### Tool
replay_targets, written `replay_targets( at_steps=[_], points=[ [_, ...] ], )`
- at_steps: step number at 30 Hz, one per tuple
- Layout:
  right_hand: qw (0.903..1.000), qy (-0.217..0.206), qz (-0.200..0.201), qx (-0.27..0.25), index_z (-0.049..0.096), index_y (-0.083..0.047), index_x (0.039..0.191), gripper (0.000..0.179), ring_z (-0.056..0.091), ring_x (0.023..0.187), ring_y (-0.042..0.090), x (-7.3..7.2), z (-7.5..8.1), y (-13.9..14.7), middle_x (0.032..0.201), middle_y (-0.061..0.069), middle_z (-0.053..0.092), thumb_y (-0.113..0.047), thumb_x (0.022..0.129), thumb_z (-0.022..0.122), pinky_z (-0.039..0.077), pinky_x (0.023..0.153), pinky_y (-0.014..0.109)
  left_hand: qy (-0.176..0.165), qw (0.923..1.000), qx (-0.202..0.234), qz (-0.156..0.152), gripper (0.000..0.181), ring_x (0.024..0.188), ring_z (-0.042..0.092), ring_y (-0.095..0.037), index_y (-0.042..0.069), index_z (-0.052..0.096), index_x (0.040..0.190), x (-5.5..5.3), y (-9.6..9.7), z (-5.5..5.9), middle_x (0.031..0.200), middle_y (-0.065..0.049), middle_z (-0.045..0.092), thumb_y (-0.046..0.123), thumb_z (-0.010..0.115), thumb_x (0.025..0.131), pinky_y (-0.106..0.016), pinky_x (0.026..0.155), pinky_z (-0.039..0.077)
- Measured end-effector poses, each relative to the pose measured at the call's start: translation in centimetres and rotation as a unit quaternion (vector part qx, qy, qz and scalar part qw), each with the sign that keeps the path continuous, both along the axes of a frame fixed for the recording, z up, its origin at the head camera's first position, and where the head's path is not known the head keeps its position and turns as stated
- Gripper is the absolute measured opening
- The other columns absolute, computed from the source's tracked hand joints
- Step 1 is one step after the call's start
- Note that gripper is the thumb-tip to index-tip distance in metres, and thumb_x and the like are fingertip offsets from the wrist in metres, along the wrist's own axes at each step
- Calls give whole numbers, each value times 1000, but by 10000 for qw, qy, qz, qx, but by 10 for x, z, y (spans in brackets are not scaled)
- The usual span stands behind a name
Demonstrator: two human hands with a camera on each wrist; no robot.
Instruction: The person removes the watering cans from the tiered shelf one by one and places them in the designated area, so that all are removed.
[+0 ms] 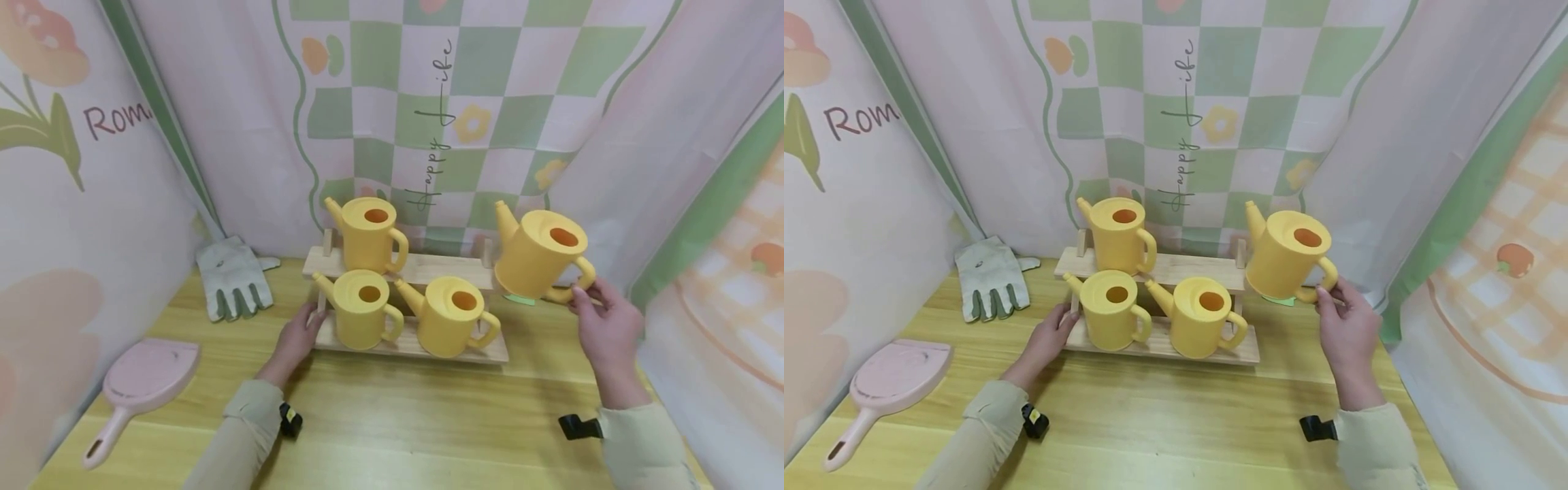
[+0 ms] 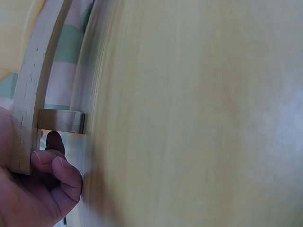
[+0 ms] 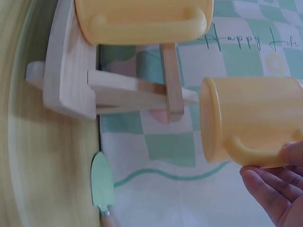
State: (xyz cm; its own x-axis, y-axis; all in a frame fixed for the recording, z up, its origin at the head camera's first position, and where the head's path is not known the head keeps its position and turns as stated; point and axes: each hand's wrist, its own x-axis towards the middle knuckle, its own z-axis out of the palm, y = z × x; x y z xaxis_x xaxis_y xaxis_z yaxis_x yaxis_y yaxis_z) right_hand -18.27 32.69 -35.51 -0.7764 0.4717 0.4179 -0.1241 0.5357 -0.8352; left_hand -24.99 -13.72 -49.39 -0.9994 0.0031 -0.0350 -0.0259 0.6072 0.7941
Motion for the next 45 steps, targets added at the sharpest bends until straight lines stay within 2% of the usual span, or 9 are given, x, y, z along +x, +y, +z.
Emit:
replay_targets(
  at_steps=[8, 14, 17, 24, 31, 34, 37, 40, 45],
  points=[
    [9988, -353, -262, -203, 59, 1, 130, 37, 61, 67, -11, 14, -6, 21, 92, -18, 65, -14, 96, 63, 51, 64, 8, 16, 10000, 7, -28, 55, 130, 44, -43, 11, 42, 143, 0, 0, 2, 143, -23, 46, 48, 40, 103, -58, 106, 35],
    [9974, -413, -483, -335, 62, -2, 127, 35, 61, 62, -11, 18, -12, 32, 85, -27, 63, -15, 94, 65, 49, 61, 6, -28, 10000, 4, 25, 52, 123, 50, -43, 13, 42, 142, 0, 0, 4, 138, -24, 52, 47, 41, 103, -58, 102, 39],
    [9962, -548, -573, -368, 62, -3, 128, 36, 60, 62, -12, 19, -15, 36, 81, -30, 60, -16, 94, 65, 49, 61, 5, -42, 10000, -2, 35, 51, 125, 48, -43, 13, 43, 142, -1, 0, 4, 139, -24, 51, 46, 41, 103, -59, 103, 38],
    [9932, -989, -612, -64, 60, -3, 130, 39, 58, 62, -14, 18, -35, 49, 89, -17, 69, -20, 96, 63, 48, 60, 5, -28, 10000, -30, 34, 53, 129, 44, -44, 12, 42, 143, 0, 0, 1, 142, -24, 47, 48, 41, 103, -59, 105, 36],
    [9922, -1131, -503, -121, 59, -1, 131, 38, 58, 62, -13, 12, -61, 52, 85, -22, 60, -17, 97, 62, 51, 61, 8, 3, 10000, -1, 46, 54, 132, 41, -44, 11, 41, 144, 1, 0, 1, 146, -23, 44, 46, 42, 103, -59, 107, 33],
    [9925, -1130, -432, -187, 58, 0, 131, 37, 58, 63, -13, 10, -69, 50, 90, -14, 64, -14, 97, 61, 52, 63, 10, -33, 10000, 25, 52, 54, 131, 43, -44, 12, 41, 145, 2, 0, 2, 145, -23, 45, 47, 42, 103, -59, 107, 34],
    [9921, -1189, -347, -186, 57, 1, 131, 37, 58, 65, -13, 7, -74, 47, 103, 6, 69, -13, 97, 61, 53, 65, 12, -56, 10000, 46, 41, 54, 129, 44, -43, 12, 40, 145, 1, 1, 2, 144, -23, 46, 47, 42, 103, -59, 106, 35],
    [9919, -1247, -252, -28, 56, 2, 131, 37, 57, 64, -14, 4, -80, 44, 116, 24, 64, -13, 98, 59, 53, 64, 11, -73, 9999, 67, 35, 53, 130, 44, -43, 13, 41, 144, 1, 1, 2, 144, -23, 46, 46, 42, 103, -59, 106, 36],
    [9909, -1325, -162, 192, 56, 4, 130, 36, 53, 61, -17, -2, -91, 39, 119, 29, 62, -14, 99, 58, 51, 60, 8, -63, 9999, 83, 75, 53, 122, 51, -42, 15, 42, 144, 1, 1, 1, 138, -23, 51, 47, 42, 103, -59, 102, 39]
  ],
)
